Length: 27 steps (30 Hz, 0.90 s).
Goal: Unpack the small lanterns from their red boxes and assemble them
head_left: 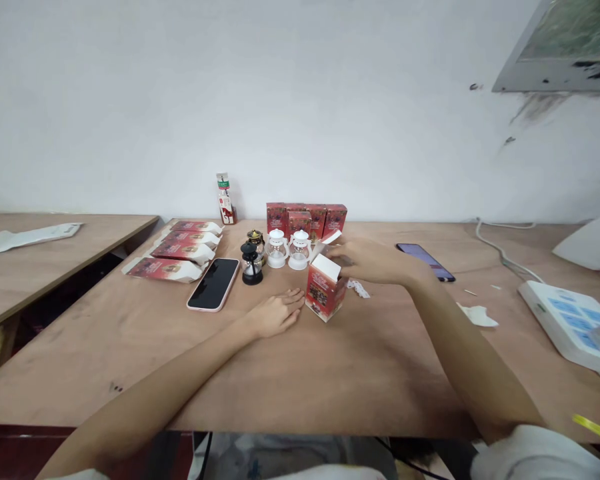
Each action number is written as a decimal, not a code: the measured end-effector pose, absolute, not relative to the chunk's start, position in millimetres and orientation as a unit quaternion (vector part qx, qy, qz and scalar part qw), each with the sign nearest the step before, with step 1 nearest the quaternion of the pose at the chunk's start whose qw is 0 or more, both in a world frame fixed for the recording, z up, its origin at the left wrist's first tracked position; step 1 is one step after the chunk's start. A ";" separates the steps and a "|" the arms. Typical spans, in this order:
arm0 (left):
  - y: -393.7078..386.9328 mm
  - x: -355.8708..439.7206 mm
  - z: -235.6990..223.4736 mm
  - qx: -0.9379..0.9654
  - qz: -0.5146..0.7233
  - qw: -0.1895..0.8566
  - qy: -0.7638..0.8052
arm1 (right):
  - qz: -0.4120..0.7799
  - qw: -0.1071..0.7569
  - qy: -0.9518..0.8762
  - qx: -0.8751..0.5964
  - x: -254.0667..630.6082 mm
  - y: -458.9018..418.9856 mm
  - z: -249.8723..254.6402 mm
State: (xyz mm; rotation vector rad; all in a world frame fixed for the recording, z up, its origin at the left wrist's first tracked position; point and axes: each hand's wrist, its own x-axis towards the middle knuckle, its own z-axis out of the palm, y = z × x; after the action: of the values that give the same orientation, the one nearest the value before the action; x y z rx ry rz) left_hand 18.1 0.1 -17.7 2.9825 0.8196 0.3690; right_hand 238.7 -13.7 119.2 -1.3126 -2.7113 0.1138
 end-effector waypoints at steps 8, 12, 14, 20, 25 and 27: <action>-2.9 14.2 -16.6 0.951 0.199 -0.049 0.231 | 0.068 0.020 -0.892 -0.447 234.6 -13.8 121.2; -6.2 13.0 -17.7 0.935 0.223 -0.071 0.267 | 0.055 0.014 -0.886 -0.460 233.6 -14.6 120.8; -7.2 13.6 -17.5 0.934 0.213 -0.075 0.277 | 0.057 0.014 -0.884 -0.464 233.1 -15.2 121.1; -8.8 15.2 -14.1 0.938 0.187 -0.053 0.288 | 0.058 0.044 -0.884 -0.462 232.9 -14.1 119.9; -9.5 17.4 -12.3 0.938 0.180 -0.037 0.294 | 0.061 0.068 -0.890 -0.446 234.3 -12.1 117.9; -9.1 18.6 -11.9 0.938 0.176 -0.023 0.297 | 0.062 0.072 -0.888 -0.451 234.4 -12.1 118.0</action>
State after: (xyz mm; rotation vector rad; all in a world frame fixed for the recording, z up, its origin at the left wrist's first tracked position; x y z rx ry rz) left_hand 18.6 -9.1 -11.9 2.9906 0.9474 0.5626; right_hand 234.4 -12.1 118.0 -1.3543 -2.6685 0.1866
